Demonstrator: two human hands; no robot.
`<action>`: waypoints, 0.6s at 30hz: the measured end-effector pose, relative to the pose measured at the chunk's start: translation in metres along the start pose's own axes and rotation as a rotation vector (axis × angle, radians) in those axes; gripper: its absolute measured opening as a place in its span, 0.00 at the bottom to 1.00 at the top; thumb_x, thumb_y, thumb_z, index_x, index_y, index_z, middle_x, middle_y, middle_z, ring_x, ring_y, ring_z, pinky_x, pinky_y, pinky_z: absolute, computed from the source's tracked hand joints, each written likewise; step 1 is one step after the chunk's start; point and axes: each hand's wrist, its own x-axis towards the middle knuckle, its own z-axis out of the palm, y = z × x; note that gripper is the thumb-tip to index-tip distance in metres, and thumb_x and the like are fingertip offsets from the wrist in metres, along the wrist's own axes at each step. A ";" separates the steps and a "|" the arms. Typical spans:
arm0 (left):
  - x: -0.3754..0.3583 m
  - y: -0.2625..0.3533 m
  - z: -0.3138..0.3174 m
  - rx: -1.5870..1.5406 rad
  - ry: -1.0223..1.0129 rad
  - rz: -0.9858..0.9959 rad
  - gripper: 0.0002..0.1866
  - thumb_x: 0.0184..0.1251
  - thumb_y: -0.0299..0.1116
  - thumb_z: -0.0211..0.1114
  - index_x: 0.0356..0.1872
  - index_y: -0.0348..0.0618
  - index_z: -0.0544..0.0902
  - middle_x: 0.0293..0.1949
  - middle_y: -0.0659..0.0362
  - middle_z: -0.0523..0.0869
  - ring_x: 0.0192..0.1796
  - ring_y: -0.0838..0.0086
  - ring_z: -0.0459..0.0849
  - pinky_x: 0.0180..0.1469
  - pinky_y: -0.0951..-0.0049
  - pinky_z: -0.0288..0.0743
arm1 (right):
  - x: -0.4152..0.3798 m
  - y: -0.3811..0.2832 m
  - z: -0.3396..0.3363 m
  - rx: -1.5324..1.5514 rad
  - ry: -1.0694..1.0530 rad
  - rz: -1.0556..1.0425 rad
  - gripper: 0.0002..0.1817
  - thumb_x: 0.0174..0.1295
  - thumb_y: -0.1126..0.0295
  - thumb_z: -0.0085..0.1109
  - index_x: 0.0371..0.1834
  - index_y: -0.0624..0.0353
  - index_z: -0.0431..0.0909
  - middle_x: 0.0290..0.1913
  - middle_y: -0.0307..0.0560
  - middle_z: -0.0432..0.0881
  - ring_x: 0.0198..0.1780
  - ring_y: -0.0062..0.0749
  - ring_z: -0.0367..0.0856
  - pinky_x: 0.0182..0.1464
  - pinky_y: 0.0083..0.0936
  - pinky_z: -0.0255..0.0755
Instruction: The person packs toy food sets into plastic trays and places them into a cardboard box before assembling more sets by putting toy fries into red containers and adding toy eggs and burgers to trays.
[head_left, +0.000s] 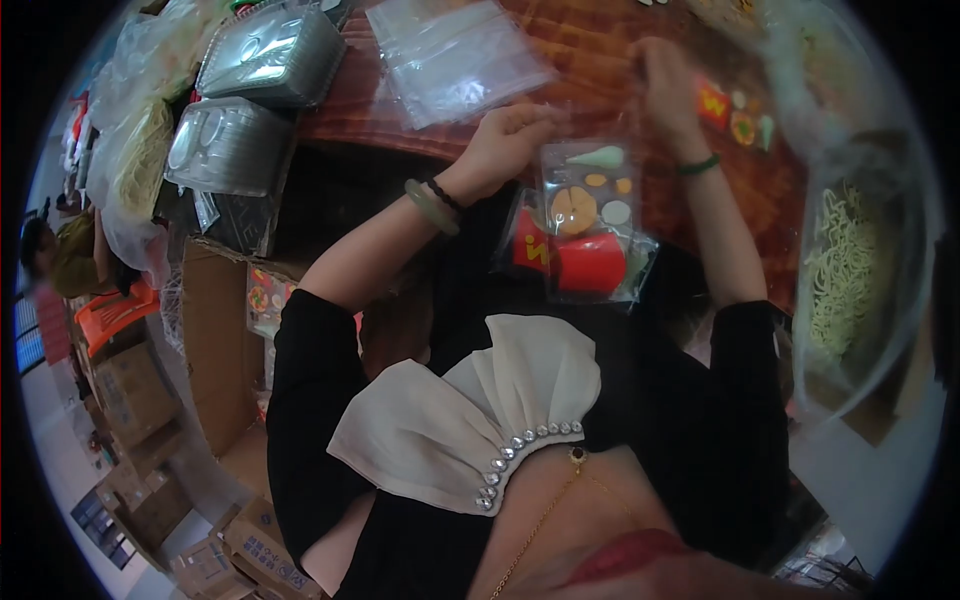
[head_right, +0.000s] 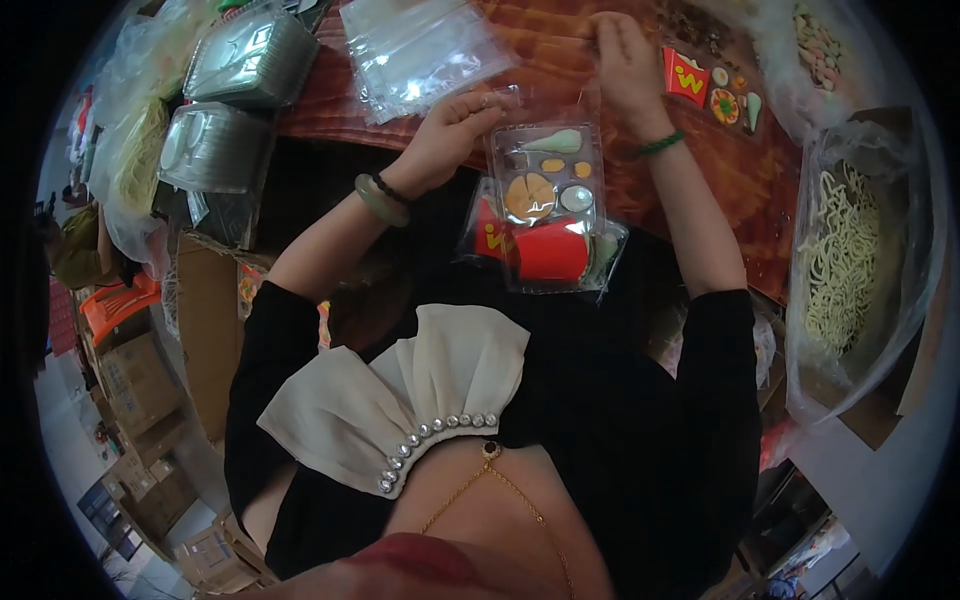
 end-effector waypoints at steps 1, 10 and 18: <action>-0.001 0.000 0.000 -0.004 0.019 -0.013 0.14 0.71 0.32 0.52 0.52 0.37 0.77 0.45 0.57 0.83 0.47 0.76 0.81 0.51 0.75 0.76 | 0.002 0.004 -0.014 -0.028 -0.004 -0.053 0.05 0.64 0.72 0.51 0.40 0.61 0.73 0.36 0.44 0.77 0.37 0.31 0.78 0.41 0.24 0.72; 0.016 0.016 0.011 0.039 -0.075 0.074 0.15 0.72 0.34 0.53 0.52 0.35 0.76 0.45 0.56 0.83 0.47 0.77 0.82 0.50 0.78 0.76 | -0.005 -0.033 0.012 -0.455 -0.414 -0.648 0.08 0.57 0.72 0.58 0.38 0.62 0.74 0.40 0.45 0.77 0.45 0.37 0.75 0.48 0.27 0.71; 0.022 0.019 -0.006 0.303 -0.032 0.064 0.16 0.72 0.35 0.52 0.54 0.35 0.75 0.47 0.54 0.83 0.51 0.74 0.81 0.54 0.76 0.75 | -0.003 -0.004 0.010 -0.037 -0.107 0.007 0.06 0.67 0.71 0.47 0.39 0.61 0.72 0.36 0.43 0.77 0.40 0.27 0.76 0.41 0.25 0.73</action>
